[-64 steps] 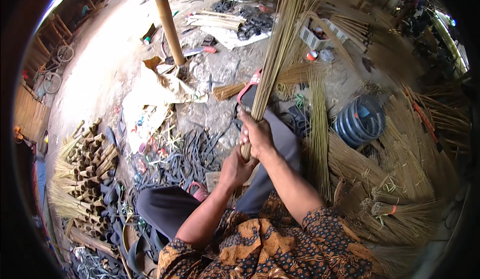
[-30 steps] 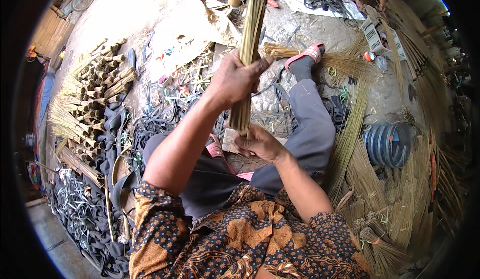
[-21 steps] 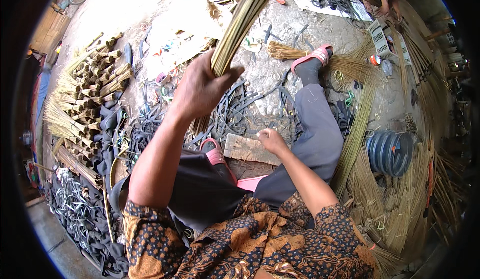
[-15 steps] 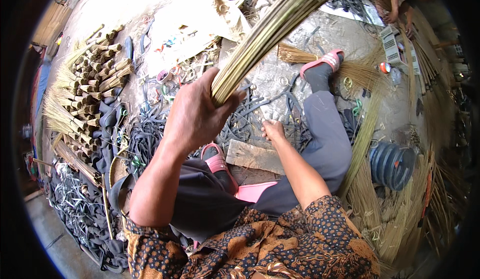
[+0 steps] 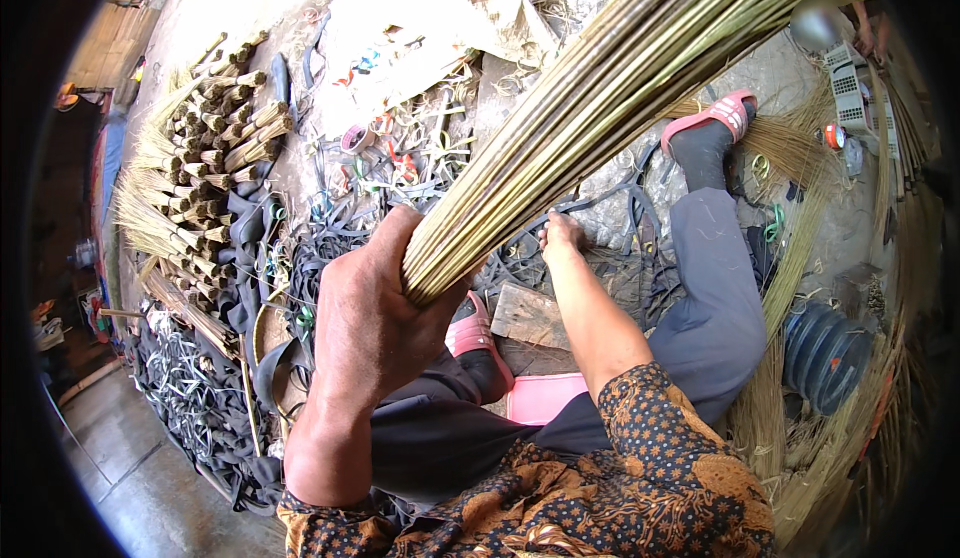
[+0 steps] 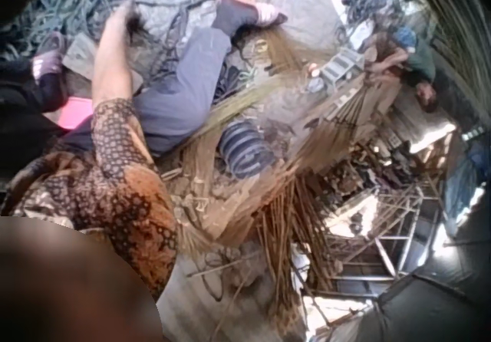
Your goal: The person sits on the floor and repeatedly gathers bundles of dried broom sticks. They align the sticks, wrap a rubber band around the bundle, and place the finished broom aside. The process is repeated multiple times.
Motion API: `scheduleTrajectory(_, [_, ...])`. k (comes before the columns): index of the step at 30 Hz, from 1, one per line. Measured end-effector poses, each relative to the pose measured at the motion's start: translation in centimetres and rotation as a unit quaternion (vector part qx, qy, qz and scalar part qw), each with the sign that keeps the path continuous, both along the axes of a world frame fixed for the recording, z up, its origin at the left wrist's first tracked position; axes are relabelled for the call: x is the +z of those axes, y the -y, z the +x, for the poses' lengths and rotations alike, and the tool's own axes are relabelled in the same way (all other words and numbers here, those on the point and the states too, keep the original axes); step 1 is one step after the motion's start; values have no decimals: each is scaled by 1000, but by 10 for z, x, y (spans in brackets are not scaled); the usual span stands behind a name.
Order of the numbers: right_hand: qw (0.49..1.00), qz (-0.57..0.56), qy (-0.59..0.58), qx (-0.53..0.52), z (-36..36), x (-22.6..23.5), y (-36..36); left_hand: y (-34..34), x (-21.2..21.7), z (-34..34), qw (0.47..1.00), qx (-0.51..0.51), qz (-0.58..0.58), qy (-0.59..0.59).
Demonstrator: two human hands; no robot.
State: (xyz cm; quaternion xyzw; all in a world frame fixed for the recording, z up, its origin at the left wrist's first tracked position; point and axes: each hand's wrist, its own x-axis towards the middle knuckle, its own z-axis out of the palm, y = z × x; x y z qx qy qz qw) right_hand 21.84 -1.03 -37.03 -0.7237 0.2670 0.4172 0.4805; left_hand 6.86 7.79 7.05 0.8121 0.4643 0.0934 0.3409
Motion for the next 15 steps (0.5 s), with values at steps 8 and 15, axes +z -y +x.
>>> scheduleTrajectory(8, [937,274,129,175,23,100,31,-4,-13,-3,998,-31,39,-36])
scheduleTrajectory(15, [868,402,183,226,21,305,91,7,-32,8,989,-78,104,-74])
